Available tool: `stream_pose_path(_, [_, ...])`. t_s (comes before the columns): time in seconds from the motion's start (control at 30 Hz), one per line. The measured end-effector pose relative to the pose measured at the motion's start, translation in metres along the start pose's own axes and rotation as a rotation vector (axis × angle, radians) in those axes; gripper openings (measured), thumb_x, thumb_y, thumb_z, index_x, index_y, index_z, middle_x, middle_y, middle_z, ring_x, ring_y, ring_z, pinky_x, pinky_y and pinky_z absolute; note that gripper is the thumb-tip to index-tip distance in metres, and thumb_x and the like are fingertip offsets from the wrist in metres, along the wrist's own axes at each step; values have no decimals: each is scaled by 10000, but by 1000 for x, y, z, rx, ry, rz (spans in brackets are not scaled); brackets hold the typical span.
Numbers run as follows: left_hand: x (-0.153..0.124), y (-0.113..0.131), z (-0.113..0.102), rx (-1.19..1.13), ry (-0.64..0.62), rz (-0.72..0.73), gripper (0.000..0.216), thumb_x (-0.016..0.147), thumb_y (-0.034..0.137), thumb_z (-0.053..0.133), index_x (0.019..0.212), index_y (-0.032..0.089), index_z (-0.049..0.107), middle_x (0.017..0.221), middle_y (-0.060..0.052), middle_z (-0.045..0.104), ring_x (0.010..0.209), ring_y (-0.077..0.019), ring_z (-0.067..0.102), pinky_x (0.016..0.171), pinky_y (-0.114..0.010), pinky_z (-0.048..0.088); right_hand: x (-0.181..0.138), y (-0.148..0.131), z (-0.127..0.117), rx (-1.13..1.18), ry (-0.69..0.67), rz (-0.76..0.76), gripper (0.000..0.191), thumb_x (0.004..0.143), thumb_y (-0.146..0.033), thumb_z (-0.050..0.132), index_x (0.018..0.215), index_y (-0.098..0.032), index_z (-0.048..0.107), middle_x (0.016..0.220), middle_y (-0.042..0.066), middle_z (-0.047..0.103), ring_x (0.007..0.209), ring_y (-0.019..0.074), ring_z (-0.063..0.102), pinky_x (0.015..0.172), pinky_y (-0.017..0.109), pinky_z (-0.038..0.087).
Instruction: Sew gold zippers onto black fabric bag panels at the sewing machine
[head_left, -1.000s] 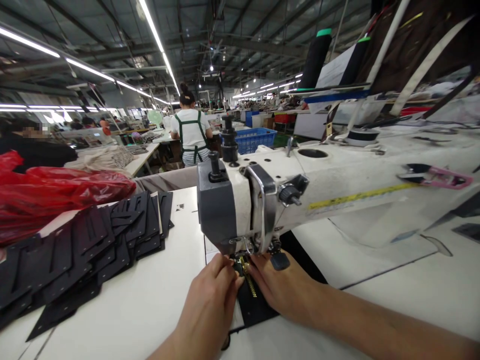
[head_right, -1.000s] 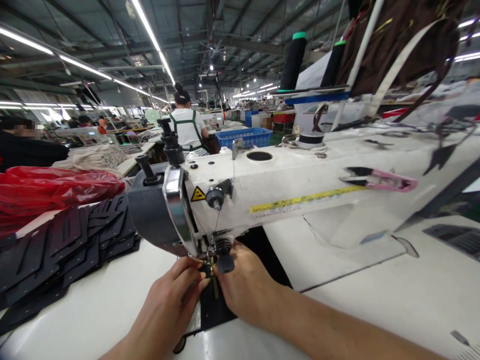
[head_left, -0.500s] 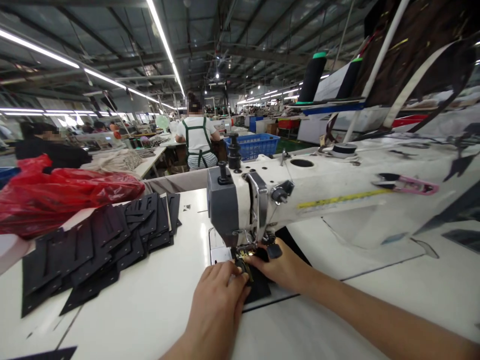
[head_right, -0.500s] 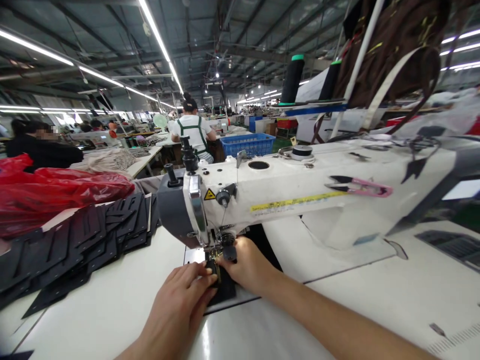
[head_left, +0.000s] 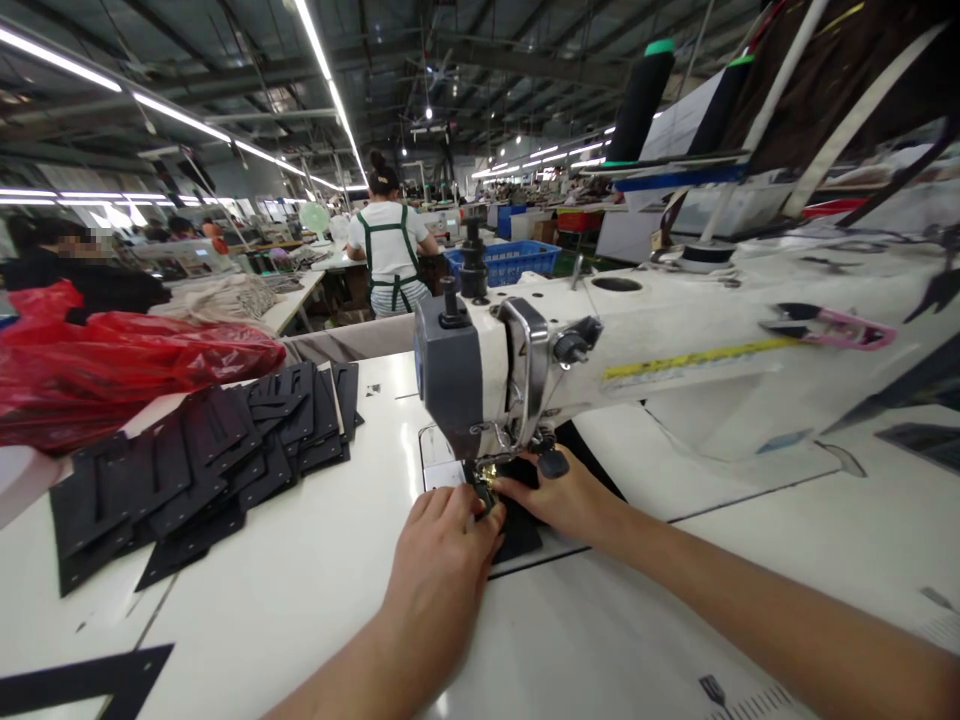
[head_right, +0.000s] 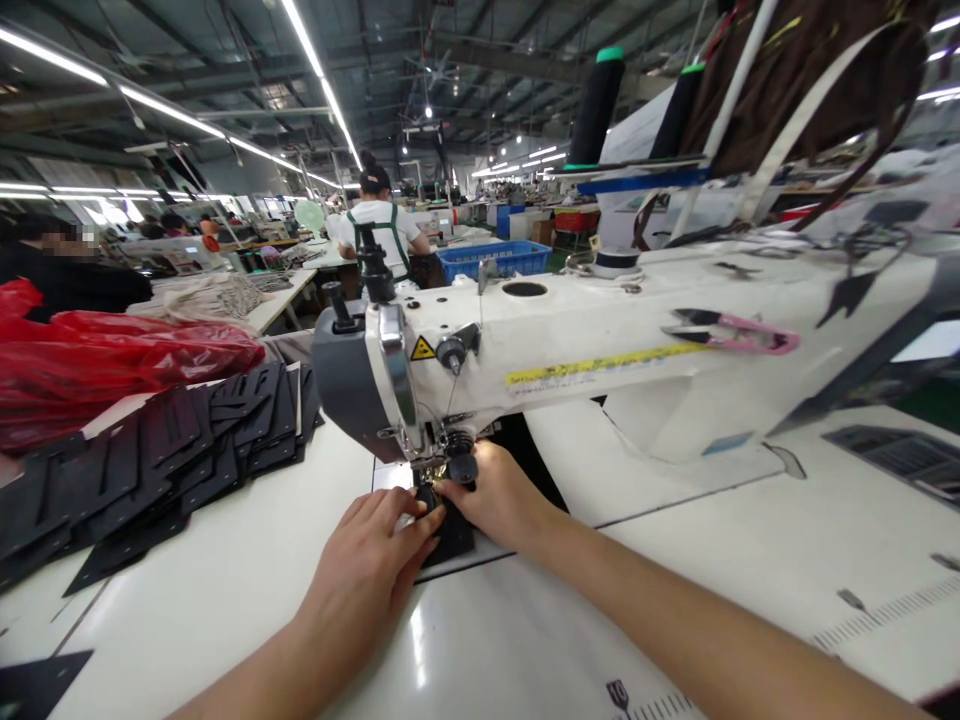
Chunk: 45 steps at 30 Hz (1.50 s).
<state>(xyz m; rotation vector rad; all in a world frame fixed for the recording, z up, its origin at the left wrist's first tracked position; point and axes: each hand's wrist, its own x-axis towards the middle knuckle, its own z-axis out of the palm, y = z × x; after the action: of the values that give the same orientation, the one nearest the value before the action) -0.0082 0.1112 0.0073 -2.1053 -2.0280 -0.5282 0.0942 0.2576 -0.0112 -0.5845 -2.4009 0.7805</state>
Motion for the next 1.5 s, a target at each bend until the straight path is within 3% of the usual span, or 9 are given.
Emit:
stream_pose_path(0.17, [2, -1, -1, -14, -35, 20, 190, 862, 151, 484, 989, 165, 624, 895, -89, 563, 801, -226, 528, 695, -399, 478, 0, -8, 3, -147, -6, 72, 90, 773, -224, 581, 791, -178, 656, 847, 47, 688, 786, 204, 637, 665, 273, 498])
stream_pose_path(0.4, [3, -2, -2, -52, -33, 12, 183, 860, 155, 479, 954, 176, 635, 927, -80, 564, 814, -221, 528, 720, -398, 484, 3, -18, 2, -368, -15, 106, 227, 860, -204, 480, 751, -104, 652, 832, 161, 665, 833, 269, 626, 721, 346, 469])
stream_pose_path(0.57, [-12, -6, -14, -138, -26, 5, 366, 821, 262, 553, 1168, 158, 502, 1133, -115, 554, 1038, -246, 529, 877, -442, 470, -28, -24, -18, -330, -86, -216, 275, 841, -286, 541, 1055, -126, 608, 1075, 109, 634, 1008, 222, 572, 877, 351, 447])
stream_pose_path(0.67, [-22, -6, -17, -126, -46, 38, 378, 802, 290, 575, 1148, 145, 524, 1217, -134, 539, 1145, -258, 488, 983, -488, 383, -48, -24, -23, -327, -133, -503, 364, 862, -291, 499, 1154, -79, 551, 1191, 154, 569, 1134, 250, 494, 951, 433, 398])
stream_pose_path(0.73, [-24, -6, -18, -117, -77, 40, 322, 807, 251, 566, 1107, 136, 559, 1214, -136, 552, 1150, -250, 493, 1006, -482, 358, -51, -24, -21, -328, -159, -556, 313, 893, -196, 413, 1128, -57, 567, 1159, 169, 586, 1115, 250, 510, 927, 433, 414])
stream_pose_path(0.9, [-15, -3, -21, -98, -128, -41, 353, 743, 215, 653, 1083, 177, 570, 1139, -71, 610, 1069, -209, 551, 969, -399, 405, -30, -29, -26, -264, -281, -495, 242, 863, -123, 426, 931, -138, 658, 952, 95, 674, 903, 218, 596, 805, 370, 446])
stream_pose_path(1.13, [10, 1, -24, 49, -76, -233, 281, 669, 300, 730, 862, 150, 593, 771, -55, 672, 726, -256, 635, 624, -334, 493, 0, -35, -35, -257, -248, -373, 176, 821, -126, 518, 789, -193, 678, 774, -4, 688, 730, 147, 623, 667, 234, 454])
stream_pose_path(1.3, [13, 0, -15, 100, -51, -270, 27, 757, 174, 631, 770, 163, 610, 721, -47, 679, 692, -236, 650, 598, -295, 472, -7, -41, -32, -269, -210, -317, 179, 843, -147, 508, 836, -211, 675, 806, -14, 690, 751, 138, 627, 685, 222, 449])
stream_pose_path(1.5, [11, -7, -10, 69, -42, -192, 67, 784, 147, 591, 822, 186, 630, 743, -18, 688, 676, -195, 652, 594, -260, 468, -29, -35, -49, -359, -163, -255, 143, 783, -172, 598, 911, -192, 656, 866, 37, 676, 813, 193, 609, 721, 288, 445])
